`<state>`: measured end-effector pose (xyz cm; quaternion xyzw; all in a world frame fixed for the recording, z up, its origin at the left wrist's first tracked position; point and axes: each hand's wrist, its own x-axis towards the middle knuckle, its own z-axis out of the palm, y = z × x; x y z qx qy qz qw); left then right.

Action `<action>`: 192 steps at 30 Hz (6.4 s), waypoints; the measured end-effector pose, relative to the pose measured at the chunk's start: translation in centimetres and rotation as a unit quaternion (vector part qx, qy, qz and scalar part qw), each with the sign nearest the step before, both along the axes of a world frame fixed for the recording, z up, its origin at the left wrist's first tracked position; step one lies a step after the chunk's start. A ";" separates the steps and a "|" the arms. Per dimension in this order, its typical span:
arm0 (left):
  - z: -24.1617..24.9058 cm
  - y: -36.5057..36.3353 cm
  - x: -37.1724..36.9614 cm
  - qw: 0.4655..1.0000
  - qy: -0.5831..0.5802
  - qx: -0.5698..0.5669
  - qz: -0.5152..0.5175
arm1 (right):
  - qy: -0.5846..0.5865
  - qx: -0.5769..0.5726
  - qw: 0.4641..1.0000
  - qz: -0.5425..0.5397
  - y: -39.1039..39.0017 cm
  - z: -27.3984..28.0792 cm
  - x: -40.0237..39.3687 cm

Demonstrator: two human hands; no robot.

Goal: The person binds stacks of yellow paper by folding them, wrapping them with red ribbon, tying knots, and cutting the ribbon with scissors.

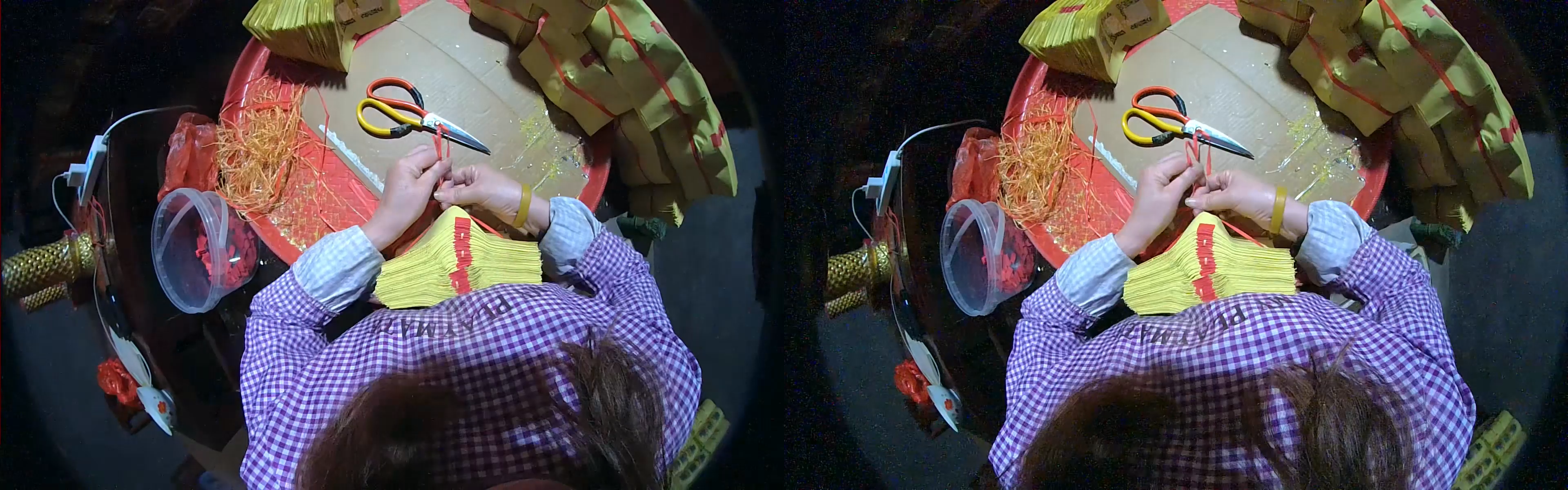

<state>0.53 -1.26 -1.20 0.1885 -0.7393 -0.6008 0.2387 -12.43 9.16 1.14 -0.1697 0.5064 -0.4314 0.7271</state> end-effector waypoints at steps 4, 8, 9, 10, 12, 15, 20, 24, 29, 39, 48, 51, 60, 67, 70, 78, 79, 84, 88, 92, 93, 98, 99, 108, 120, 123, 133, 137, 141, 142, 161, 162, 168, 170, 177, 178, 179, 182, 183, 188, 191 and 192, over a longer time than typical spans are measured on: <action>2.9 -0.2 1.0 0.965 -0.121 0.231 -0.033 | -0.031 -0.015 0.998 -0.060 0.6 0.1 0.6; 2.9 -0.6 3.0 0.945 -0.184 0.262 -0.074 | -0.045 -0.030 0.995 -0.089 0.9 -0.2 1.0; 2.7 -0.7 3.4 0.947 -0.194 0.240 -0.090 | -0.045 -0.034 0.994 -0.094 1.1 -0.3 1.0; 2.6 -0.6 3.7 0.949 -0.203 0.217 -0.106 | -0.044 -0.039 0.993 -0.099 1.2 -0.4 1.0; 3.0 -0.2 3.8 0.973 -0.176 0.107 -0.108 | -0.047 -0.042 0.993 -0.095 1.2 -0.8 0.8; 3.5 0.3 3.8 0.966 -0.086 -0.222 -0.100 | -0.065 -0.044 0.993 -0.083 1.1 -1.5 0.4; 3.1 1.3 3.2 0.994 -0.061 0.087 -0.037 | -0.022 -0.082 0.996 0.010 0.5 -1.0 -1.0; 2.3 2.0 2.4 0.921 -0.029 0.387 0.026 | -0.015 -0.091 0.996 -0.021 0.8 -1.6 -0.3; 0.6 2.0 3.7 0.839 -0.019 0.543 -0.029 | 0.330 -0.300 0.894 -0.043 0.7 -1.5 1.1; 0.5 1.5 4.2 0.777 -0.055 0.622 -0.081 | 0.444 -0.390 0.805 -0.053 0.8 -1.8 1.2; -0.5 2.0 4.5 0.895 -0.046 0.440 -0.056 | 0.186 -0.242 0.941 -0.149 2.6 -0.9 0.4; -0.2 1.7 4.5 0.916 -0.084 0.383 -0.079 | 0.110 -0.211 0.956 -0.173 3.6 -1.1 -0.1; -0.1 -10.5 0.7 0.894 -0.120 -0.432 0.023 | -0.025 -0.213 0.975 -0.061 -1.0 2.5 -2.5; -2.4 -11.5 0.4 0.814 -0.211 -0.542 0.000 | 0.030 -0.185 0.976 -0.115 -5.3 -0.3 -4.8; -0.9 -9.7 0.7 0.781 -0.187 -0.596 -0.015 | 0.091 -0.168 0.978 -0.078 -6.3 -0.7 -5.1; 2.4 -8.4 -0.3 0.798 -0.384 -0.457 -0.080 | 0.037 -0.178 0.982 -0.060 -6.7 -1.1 -6.4; 3.4 -8.0 -0.3 0.784 -0.450 -0.421 -0.076 | 0.041 -0.186 0.979 -0.064 -6.5 -1.0 -6.6; -0.9 -11.9 3.2 0.904 -0.250 -0.339 0.073 | 0.020 -0.190 0.978 -0.080 -6.7 -2.3 -7.1; 6.8 -10.2 7.9 0.989 -0.137 0.037 0.043 | 0.024 -0.176 0.980 -0.085 -7.6 -2.4 -6.6; 11.5 -5.4 9.1 0.939 -0.234 0.227 -0.108 | 0.041 -0.160 0.982 -0.092 -8.4 -2.1 -5.8; 11.3 -5.1 9.4 0.939 -0.235 0.228 -0.107 | 0.044 -0.158 0.982 -0.093 -8.5 -2.0 -5.6; 10.5 -4.0 9.5 0.899 -0.330 -0.007 -0.288 | 0.050 -0.154 0.982 -0.091 -8.9 -2.3 -5.3; 10.6 -3.7 9.1 0.891 -0.345 -0.041 -0.293 | 0.050 -0.154 0.982 -0.092 -9.0 -2.4 -5.3; 9.0 -3.3 6.9 0.806 -0.448 -0.227 -0.313 | 0.099 -0.174 0.976 -0.082 -9.0 -2.8 -6.1; 2.6 -8.2 10.8 0.798 -0.496 -0.343 0.002 | 0.659 -0.231 0.711 0.089 -7.7 -4.6 -9.7; 2.7 -8.6 11.2 0.794 -0.503 -0.340 0.020 | 0.711 -0.247 0.656 0.058 -4.6 -1.3 -9.3; 6.2 -2.0 11.3 0.875 -0.272 -0.366 -0.163 | 0.305 -0.262 0.851 0.337 9.4 6.4 -6.6; 4.2 2.0 12.0 0.955 -0.149 -0.120 -0.228 | 0.196 -0.222 0.938 0.182 10.1 3.6 -2.4; 2.3 4.1 11.0 0.983 -0.066 -0.020 -0.172 | 0.320 -0.322 0.888 0.074 9.5 2.3 -1.0; 2.8 4.6 10.1 0.991 -0.056 0.064 -0.102 | 0.269 -0.259 0.927 0.029 9.2 2.4 -0.9; 2.1 2.9 7.7 0.882 -0.139 0.438 0.100 | -0.005 -0.059 0.986 -0.155 6.3 2.2 -0.6; 2.6 2.8 7.7 0.926 -0.115 0.347 0.096 | 0.068 -0.121 0.979 -0.146 6.4 2.3 -0.7; 4.0 2.4 9.4 0.995 -0.070 -0.071 0.033 | 0.311 -0.342 0.883 -0.085 7.3 1.8 -2.7; 4.0 2.2 9.7 0.976 -0.092 -0.199 -0.003 | 0.344 -0.391 0.852 -0.046 6.9 1.5 -3.7; 9.5 3.3 6.0 0.832 -0.210 -0.510 -0.068 | 0.611 -0.370 0.692 0.103 6.9 6.3 -2.7; 8.7 3.3 5.7 0.821 -0.236 -0.516 -0.066 | 0.622 -0.366 0.683 0.112 6.9 6.1 -2.7; 8.0 3.3 5.6 0.809 -0.264 -0.521 -0.065 | 0.631 -0.362 0.675 0.122 7.0 5.8 -2.5; 7.5 3.3 5.8 0.808 -0.281 -0.513 -0.068 | 0.637 -0.355 0.672 0.128 7.2 5.8 -2.1; 7.5 3.2 6.0 0.819 -0.268 -0.501 -0.072 | 0.636 -0.351 0.676 0.124 7.3 6.0 -2.0; 7.9 1.4 6.5 0.885 -0.149 -0.438 -0.043 | 0.620 -0.355 0.693 0.103 6.8 6.6 -3.2; 8.1 -0.9 6.4 0.941 -0.047 -0.331 0.046 | 0.598 -0.346 0.723 -0.007 5.5 7.3 -6.7; 7.7 -1.8 6.3 0.956 -0.038 -0.269 0.112 | 0.554 -0.428 0.709 -0.089 4.2 7.4 -7.7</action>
